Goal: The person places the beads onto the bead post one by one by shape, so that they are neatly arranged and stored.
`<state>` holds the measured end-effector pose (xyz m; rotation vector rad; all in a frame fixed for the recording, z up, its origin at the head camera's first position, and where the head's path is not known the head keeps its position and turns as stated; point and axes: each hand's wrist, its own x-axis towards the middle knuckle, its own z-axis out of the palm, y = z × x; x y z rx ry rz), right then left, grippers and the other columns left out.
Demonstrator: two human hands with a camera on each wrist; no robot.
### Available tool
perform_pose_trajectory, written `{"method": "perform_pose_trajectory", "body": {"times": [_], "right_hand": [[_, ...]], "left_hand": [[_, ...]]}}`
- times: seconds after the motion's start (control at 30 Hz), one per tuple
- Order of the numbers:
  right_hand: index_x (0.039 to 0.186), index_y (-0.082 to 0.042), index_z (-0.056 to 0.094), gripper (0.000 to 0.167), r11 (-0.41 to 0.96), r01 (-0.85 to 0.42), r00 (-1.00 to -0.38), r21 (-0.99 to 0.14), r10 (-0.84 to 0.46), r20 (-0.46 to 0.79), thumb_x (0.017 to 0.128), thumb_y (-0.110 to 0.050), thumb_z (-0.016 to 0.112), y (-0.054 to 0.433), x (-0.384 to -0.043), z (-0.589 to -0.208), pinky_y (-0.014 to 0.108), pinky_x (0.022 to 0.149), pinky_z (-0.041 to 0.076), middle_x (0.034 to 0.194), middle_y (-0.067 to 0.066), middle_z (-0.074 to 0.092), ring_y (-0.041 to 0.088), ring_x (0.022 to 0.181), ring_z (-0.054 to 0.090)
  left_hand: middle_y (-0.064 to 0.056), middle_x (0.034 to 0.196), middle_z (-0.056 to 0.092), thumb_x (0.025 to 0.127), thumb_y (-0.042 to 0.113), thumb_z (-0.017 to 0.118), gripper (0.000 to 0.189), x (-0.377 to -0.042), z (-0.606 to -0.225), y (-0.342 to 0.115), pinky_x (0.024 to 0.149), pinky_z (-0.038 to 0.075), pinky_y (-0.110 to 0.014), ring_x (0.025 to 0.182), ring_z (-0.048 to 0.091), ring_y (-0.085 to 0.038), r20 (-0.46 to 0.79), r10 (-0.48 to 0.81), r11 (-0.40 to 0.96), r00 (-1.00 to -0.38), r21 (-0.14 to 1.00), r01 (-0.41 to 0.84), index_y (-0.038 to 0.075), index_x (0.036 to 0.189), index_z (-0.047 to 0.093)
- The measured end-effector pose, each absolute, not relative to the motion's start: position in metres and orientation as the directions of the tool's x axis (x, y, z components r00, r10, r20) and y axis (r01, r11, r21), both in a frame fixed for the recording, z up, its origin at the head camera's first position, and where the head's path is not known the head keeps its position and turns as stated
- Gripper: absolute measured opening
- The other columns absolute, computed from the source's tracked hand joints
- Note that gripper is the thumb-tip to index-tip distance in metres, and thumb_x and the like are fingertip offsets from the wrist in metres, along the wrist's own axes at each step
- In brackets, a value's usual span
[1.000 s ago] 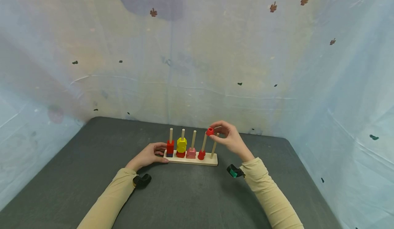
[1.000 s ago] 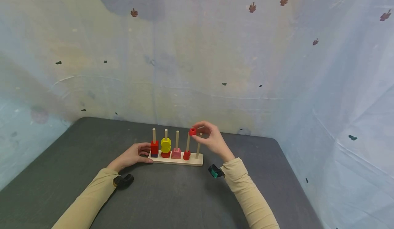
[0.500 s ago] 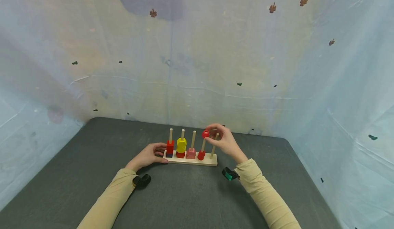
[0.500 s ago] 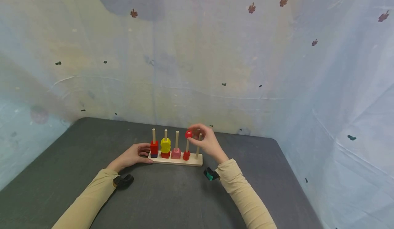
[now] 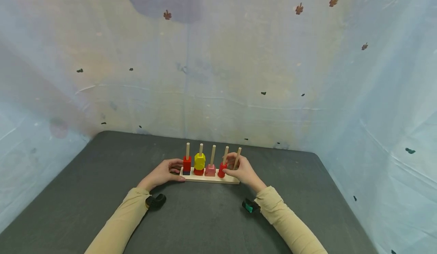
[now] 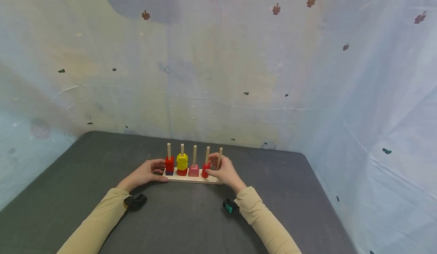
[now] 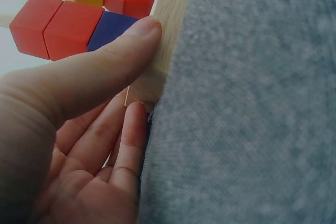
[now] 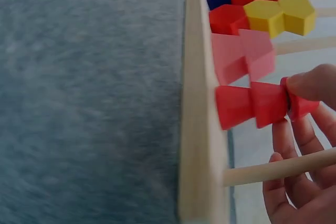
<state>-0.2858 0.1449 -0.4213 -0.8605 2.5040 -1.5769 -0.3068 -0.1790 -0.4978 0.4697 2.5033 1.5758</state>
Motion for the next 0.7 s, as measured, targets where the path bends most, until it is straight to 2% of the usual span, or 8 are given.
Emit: {"method": "perform_pose_trajectory", "body": {"times": [0.23, 0.37, 0.53, 0.7], "right_hand": [[0.126, 0.009, 0.050, 0.045, 0.287, -0.407, -0.847, -0.867, -0.474, 0.240, 0.086, 0.003, 0.068, 0.144, -0.285, -0.428, 0.047, 0.086, 0.050, 0.112, 0.026, 0.057, 0.042, 0.102, 0.057], [0.133, 0.005, 0.046, 0.051, 0.289, -0.402, -0.855, -0.869, -0.457, 0.244, 0.087, 0.002, 0.067, 0.150, -0.291, -0.440, 0.049, 0.087, 0.049, 0.117, 0.027, 0.056, 0.041, 0.105, 0.057], [0.139, -0.007, 0.046, 0.052, 0.472, -0.388, -0.901, -0.792, -0.377, 0.216, 0.091, -0.010, 0.066, 0.172, -0.295, -0.446, 0.047, 0.093, 0.047, 0.127, 0.016, 0.055, 0.034, 0.112, 0.057], [0.142, -0.004, 0.042, 0.056, 0.648, -0.405, -0.904, -0.645, -0.391, 0.175, 0.094, -0.019, 0.064, 0.200, -0.295, -0.437, 0.052, 0.100, 0.039, 0.139, 0.018, 0.047, 0.039, 0.123, 0.047]], "left_hand": [[-0.014, 0.128, 0.057, 0.070, 0.025, 0.086, 0.072, -0.305, -0.499, -0.183, 0.094, 0.047, -0.045, 0.109, 0.057, -0.027, 0.036, 0.325, 0.401, -0.945, 0.900, 0.172, 0.004, 0.132, 0.054], [-0.015, 0.129, 0.056, 0.070, 0.024, 0.086, 0.074, -0.302, -0.498, -0.187, 0.095, 0.046, -0.045, 0.111, 0.056, -0.028, 0.024, 0.317, 0.397, -0.948, 0.904, 0.156, 0.004, 0.133, 0.053], [-0.018, 0.131, 0.054, 0.074, 0.025, 0.084, 0.074, -0.302, -0.497, -0.194, 0.096, 0.046, -0.044, 0.115, 0.054, -0.031, 0.025, 0.358, 0.361, -0.933, 0.918, 0.163, 0.002, 0.136, 0.050], [-0.017, 0.134, 0.052, 0.085, 0.025, 0.074, 0.063, -0.301, -0.490, -0.208, 0.094, 0.048, -0.042, 0.121, 0.051, -0.033, 0.021, 0.406, 0.329, -0.913, 0.929, 0.168, 0.003, 0.138, 0.048]]}}
